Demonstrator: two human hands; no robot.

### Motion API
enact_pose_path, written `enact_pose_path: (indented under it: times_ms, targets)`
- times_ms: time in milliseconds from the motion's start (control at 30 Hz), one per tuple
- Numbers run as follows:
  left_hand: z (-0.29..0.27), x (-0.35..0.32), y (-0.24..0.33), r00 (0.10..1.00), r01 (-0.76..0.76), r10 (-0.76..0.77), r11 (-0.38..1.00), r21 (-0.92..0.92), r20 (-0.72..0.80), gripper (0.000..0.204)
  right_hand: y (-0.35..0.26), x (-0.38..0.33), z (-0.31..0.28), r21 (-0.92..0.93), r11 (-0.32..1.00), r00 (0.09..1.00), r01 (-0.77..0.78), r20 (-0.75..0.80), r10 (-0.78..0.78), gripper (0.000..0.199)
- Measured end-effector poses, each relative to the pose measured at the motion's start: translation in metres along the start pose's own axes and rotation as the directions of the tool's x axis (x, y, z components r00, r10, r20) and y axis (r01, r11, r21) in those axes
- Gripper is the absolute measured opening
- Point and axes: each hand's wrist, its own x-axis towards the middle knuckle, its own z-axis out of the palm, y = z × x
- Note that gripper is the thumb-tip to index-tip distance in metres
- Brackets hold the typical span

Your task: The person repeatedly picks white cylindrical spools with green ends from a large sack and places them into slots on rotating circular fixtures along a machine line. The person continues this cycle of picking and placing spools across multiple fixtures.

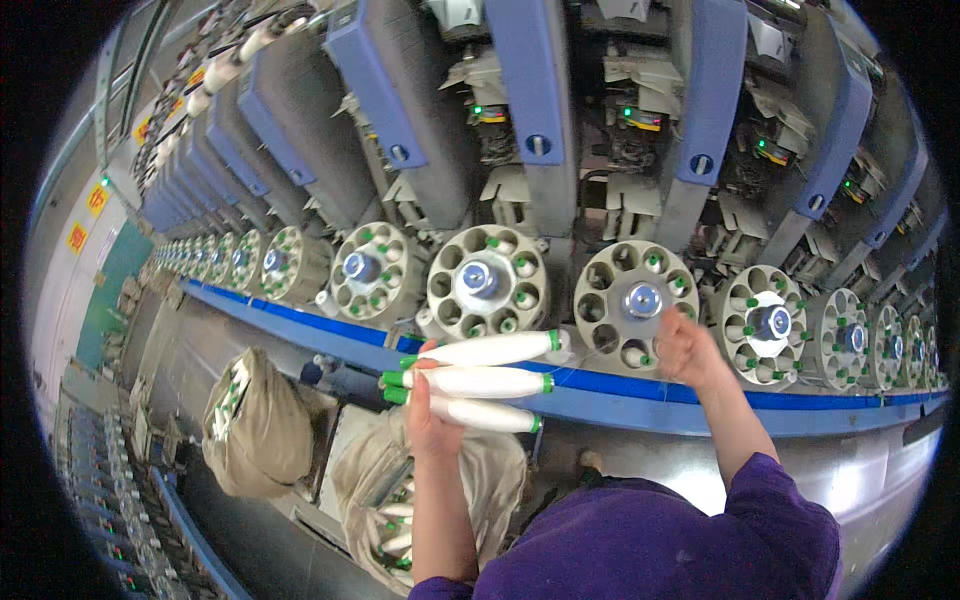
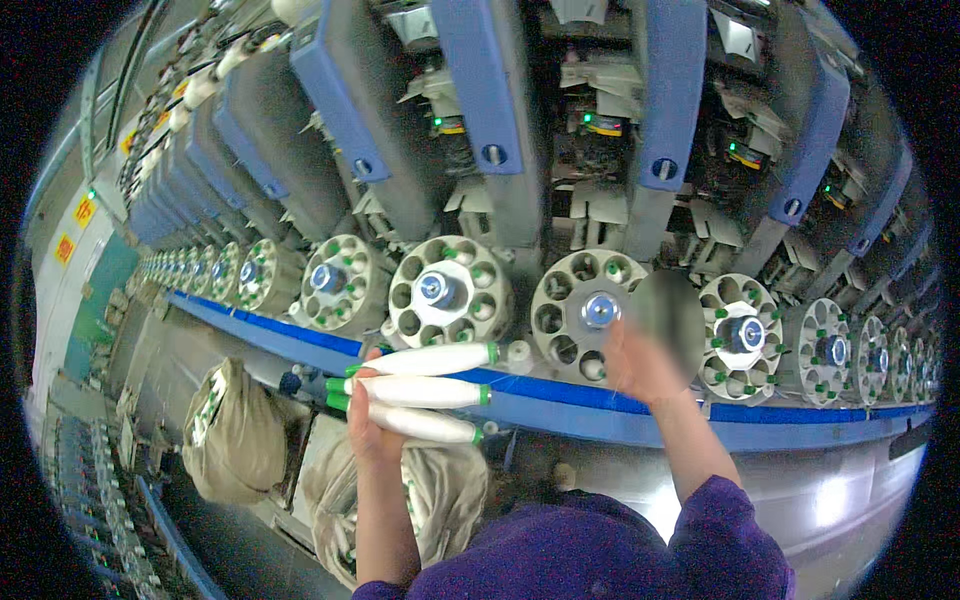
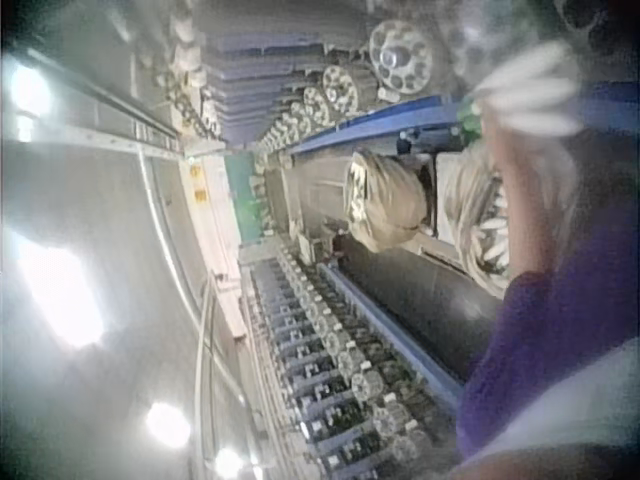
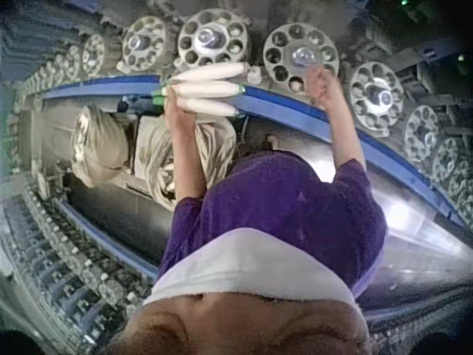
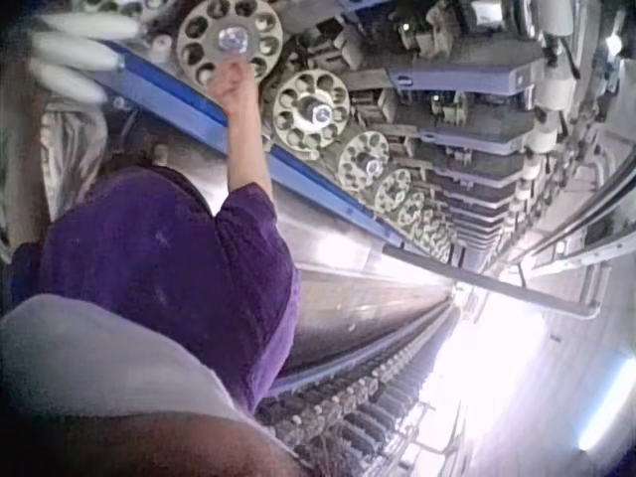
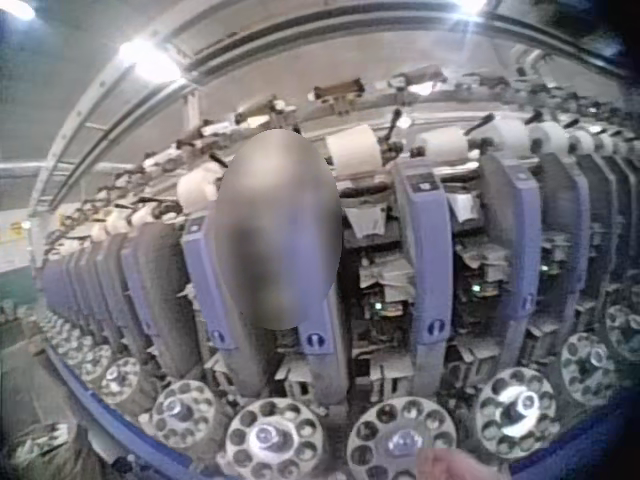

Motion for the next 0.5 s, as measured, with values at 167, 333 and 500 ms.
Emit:
enact_pose_path:
  times_ms: [167, 333, 500]
  targets:
    - [0.032, 0.036, -0.029, 0.999, -0.022, 0.025, 0.994, 0.106, -0.026, 0.029, -0.035, 0.025, -0.008, -0.501, 0.826, 0.873, 0.26, -0.244, -0.423, 0.021]
    - [0.046, 0.062, -0.049, 0.998, -0.034, 0.026, 0.99, 0.139, 0.06, 0.027, 0.019, 0.087, 0.022, -0.73, 0.677, 0.993, -0.088, -0.119, 0.001, 0.046]
    - [0.038, 0.082, -0.049, 1.0, 0.022, -0.018, 0.977, 0.214, -0.022, 0.024, 0.02, 0.098, -0.006, -0.878, 0.434, 0.934, -0.201, -0.305, -0.187, 0.046]
